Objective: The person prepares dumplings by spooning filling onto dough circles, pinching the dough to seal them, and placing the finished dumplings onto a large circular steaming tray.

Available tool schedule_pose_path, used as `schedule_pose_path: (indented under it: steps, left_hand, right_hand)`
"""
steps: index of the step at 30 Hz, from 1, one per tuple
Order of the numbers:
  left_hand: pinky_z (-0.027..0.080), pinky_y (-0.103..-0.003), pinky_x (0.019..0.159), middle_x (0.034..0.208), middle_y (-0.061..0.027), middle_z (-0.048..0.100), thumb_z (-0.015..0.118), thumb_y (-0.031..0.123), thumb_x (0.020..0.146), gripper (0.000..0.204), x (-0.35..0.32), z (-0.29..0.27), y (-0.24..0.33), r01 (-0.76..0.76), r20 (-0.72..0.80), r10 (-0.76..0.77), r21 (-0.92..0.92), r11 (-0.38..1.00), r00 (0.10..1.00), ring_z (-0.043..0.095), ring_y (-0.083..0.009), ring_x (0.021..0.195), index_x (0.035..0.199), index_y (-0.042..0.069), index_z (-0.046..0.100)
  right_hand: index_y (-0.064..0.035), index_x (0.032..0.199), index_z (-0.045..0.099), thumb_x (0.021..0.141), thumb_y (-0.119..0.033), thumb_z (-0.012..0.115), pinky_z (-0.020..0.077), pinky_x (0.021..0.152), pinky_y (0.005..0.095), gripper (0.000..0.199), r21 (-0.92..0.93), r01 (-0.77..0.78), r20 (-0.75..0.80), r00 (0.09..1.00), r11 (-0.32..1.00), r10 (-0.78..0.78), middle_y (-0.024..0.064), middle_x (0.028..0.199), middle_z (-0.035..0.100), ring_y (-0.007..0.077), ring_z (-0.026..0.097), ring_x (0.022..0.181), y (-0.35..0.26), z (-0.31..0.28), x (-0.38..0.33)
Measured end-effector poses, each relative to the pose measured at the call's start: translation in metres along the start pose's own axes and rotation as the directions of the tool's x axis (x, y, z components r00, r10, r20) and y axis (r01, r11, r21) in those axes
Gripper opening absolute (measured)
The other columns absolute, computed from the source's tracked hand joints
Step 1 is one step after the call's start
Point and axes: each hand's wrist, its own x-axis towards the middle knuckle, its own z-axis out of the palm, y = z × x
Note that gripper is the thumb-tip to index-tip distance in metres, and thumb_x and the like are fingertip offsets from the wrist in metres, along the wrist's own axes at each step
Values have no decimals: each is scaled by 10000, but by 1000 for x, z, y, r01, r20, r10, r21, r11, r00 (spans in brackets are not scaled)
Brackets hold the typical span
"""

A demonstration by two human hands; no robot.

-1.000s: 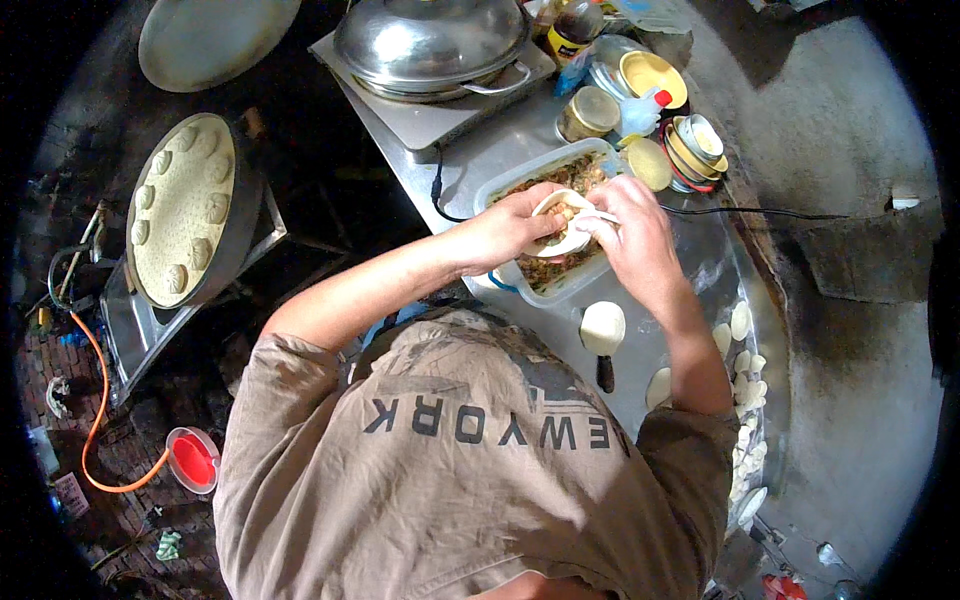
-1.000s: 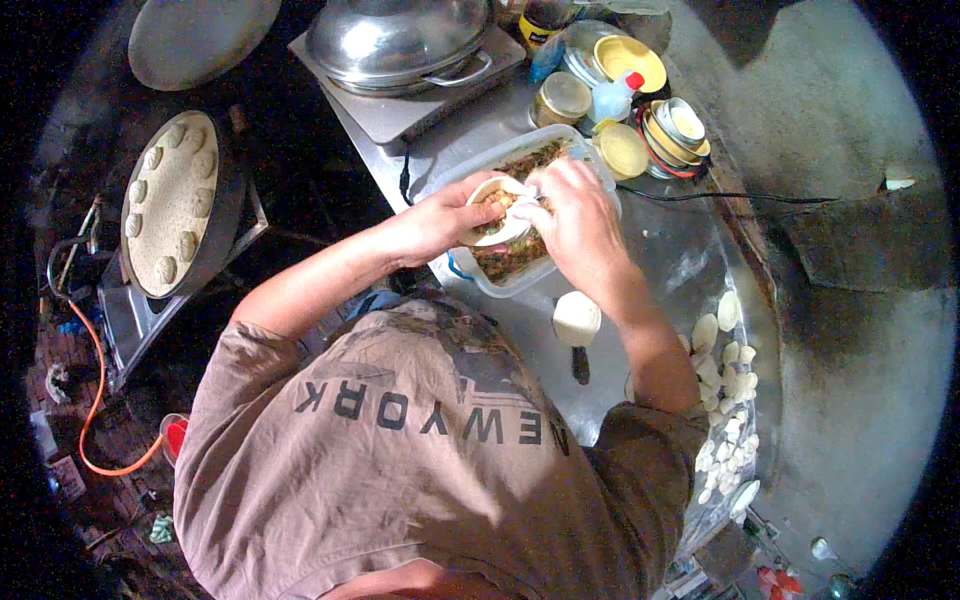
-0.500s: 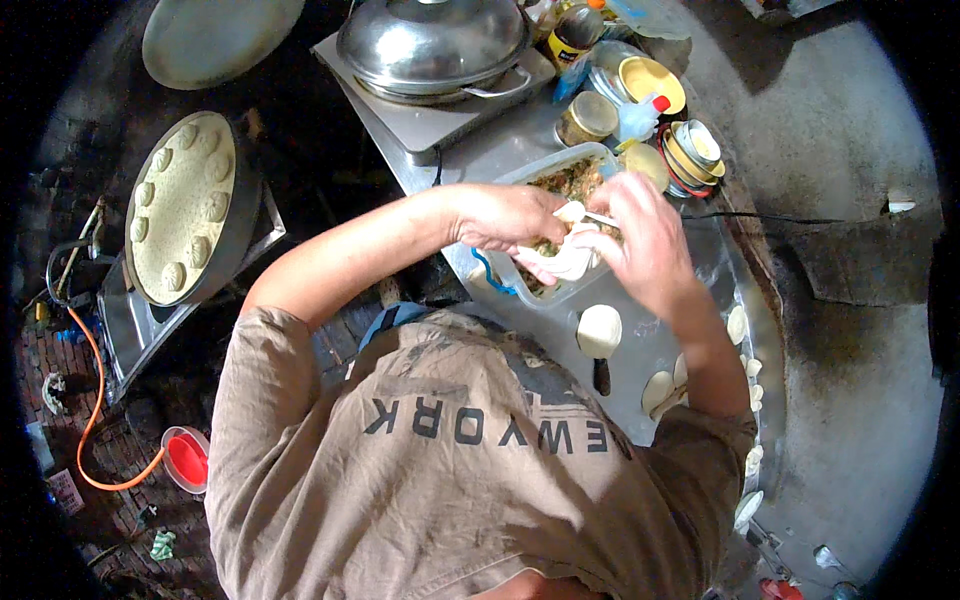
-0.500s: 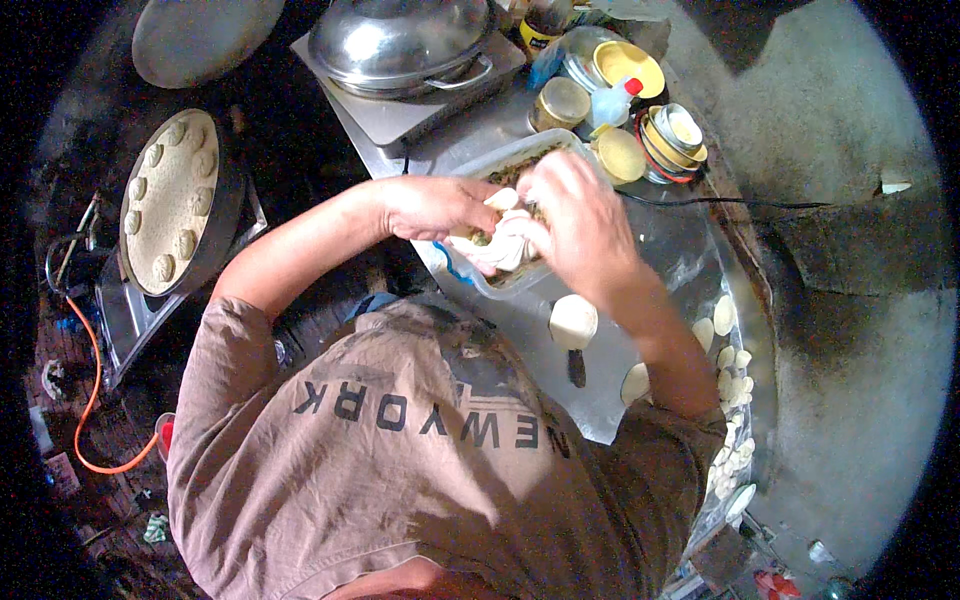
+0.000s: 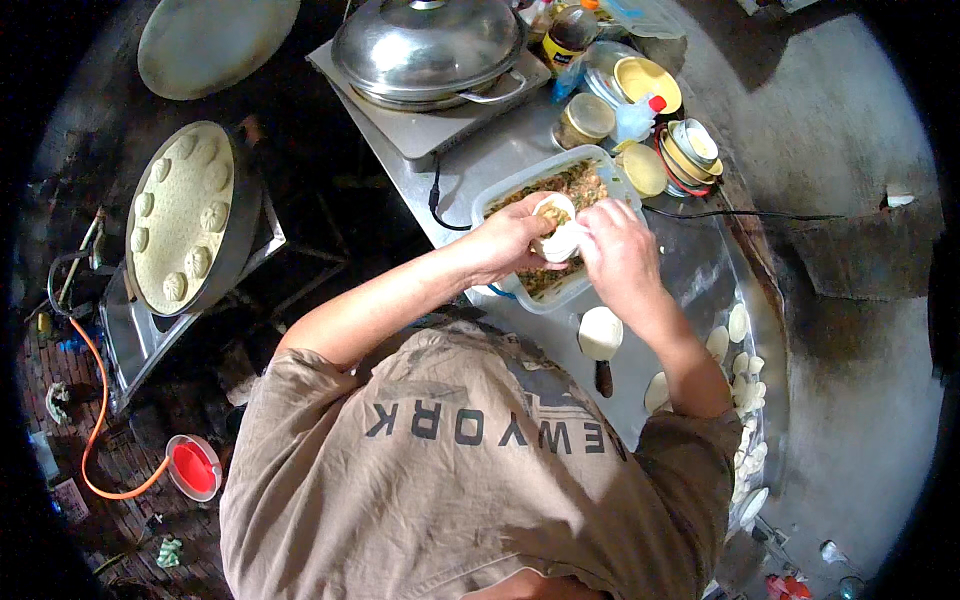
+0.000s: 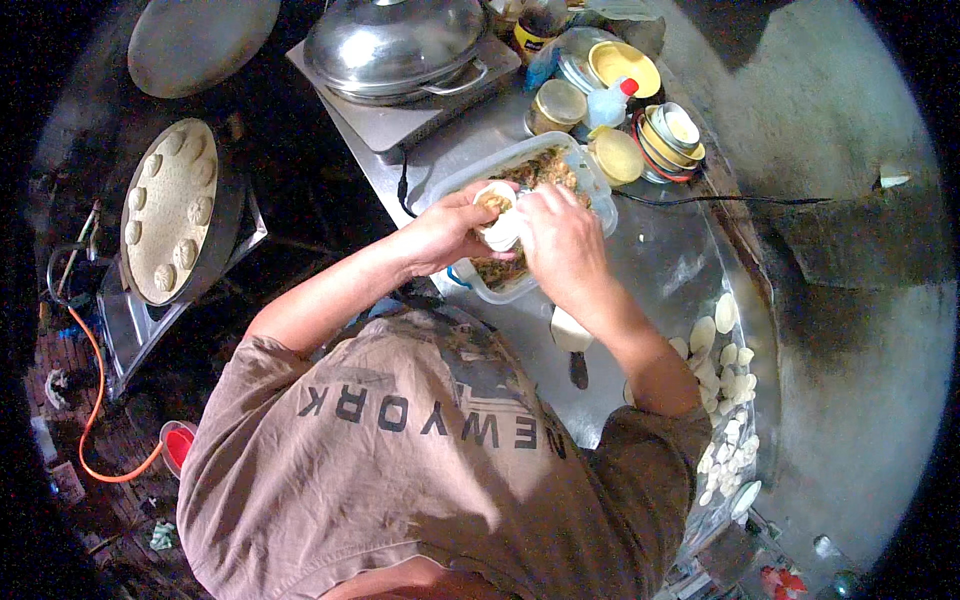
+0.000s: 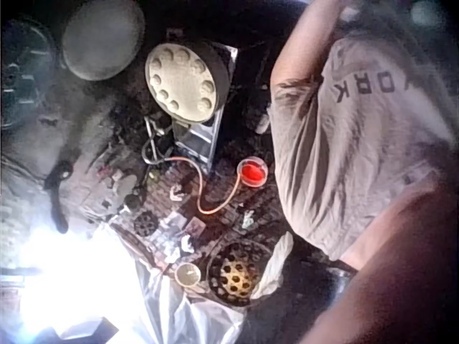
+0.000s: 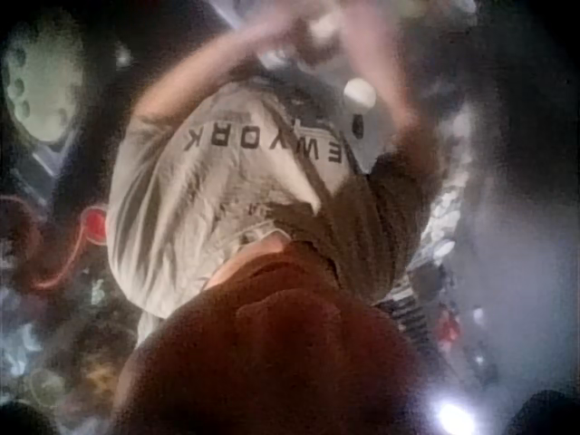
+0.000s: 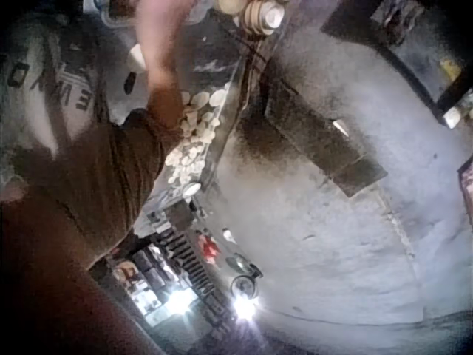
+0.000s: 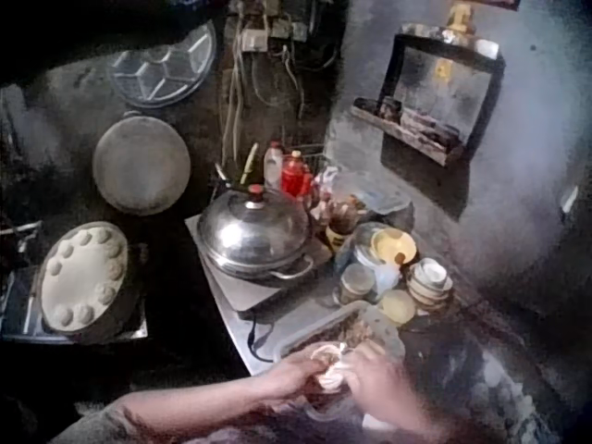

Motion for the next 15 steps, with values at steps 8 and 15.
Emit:
schedule_pose_path:
  steps: [8,15]
  left_hand:
    - [518,-404,888,1221,-96,491,408,67,925,381,1,2,20,100,116,-130,235,967,985,522,-207,1104,1303,34,373]
    - [506,-411,870,1306,-96,446,444,211,875,522,-1,7,52,121,204,-200,345,931,958,508,-211,1130,1368,82,330]
  right_hand:
    - [-31,895,557,767,-102,614,460,739,402,157,-201,172,135,980,964,-146,121,866,516,299,534,846,3,-16,9]
    - [-10,822,568,737,-132,692,446,661,389,194,-117,139,17,990,983,-138,120,805,543,308,547,783,-10,-37,24]
